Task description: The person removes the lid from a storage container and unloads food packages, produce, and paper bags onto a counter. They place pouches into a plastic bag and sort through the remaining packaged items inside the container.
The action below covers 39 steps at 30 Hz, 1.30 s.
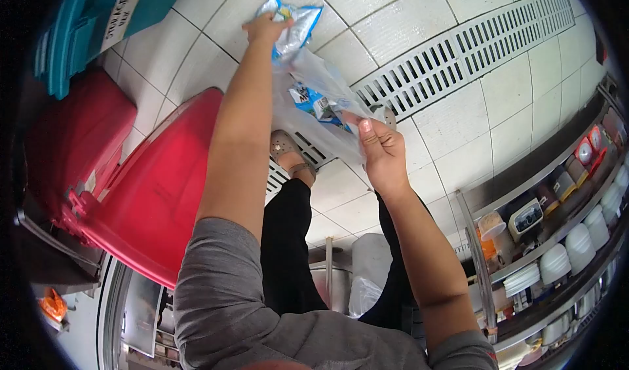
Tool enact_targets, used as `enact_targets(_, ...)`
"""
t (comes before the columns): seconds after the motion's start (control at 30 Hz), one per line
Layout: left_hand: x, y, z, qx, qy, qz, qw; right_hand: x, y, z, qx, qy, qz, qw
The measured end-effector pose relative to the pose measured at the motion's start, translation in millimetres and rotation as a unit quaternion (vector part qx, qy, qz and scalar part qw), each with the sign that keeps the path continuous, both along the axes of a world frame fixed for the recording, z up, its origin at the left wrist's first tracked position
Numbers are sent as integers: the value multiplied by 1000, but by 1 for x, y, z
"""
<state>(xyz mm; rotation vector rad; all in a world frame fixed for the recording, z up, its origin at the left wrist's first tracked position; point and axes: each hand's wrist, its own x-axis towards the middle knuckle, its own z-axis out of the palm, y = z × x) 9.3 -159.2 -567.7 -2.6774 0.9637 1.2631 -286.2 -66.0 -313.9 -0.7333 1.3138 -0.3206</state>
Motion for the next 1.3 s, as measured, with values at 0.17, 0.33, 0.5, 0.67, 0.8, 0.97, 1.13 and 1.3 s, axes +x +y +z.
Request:
enact_targets(0.17,15,55,-12,-19,-33,83,996,5,7,-6,15,-2,-50,999)
enact_targets(0.33,15,95,0,-99,-59,57,992,20,21,-13,-12,-21,-57,998)
enact_targets(0.5,18,75,18,-257,-37,-296,919,16,17,-9,-21,-8,-33,999)
enact_targets(0.67,-3,87,3,-82,232,-93,965,18,16,1,14,-8,-24,1000)
enact_targets(0.8,-32,136,44,-198,73,-105,972,-1,26,15,50,-52,-37,997)
enact_targets(0.97,-40,190,231,-291,-120,-31,949,-49,75,103,122,-62,-37,990)
enact_targets(1.13,-47,219,441,-399,-90,145,901,-58,43,274,89,-71,-94,989)
enact_targets(1.3,-56,243,640,-344,-107,21,933,-80,-9,437,47,-148,-59,986)
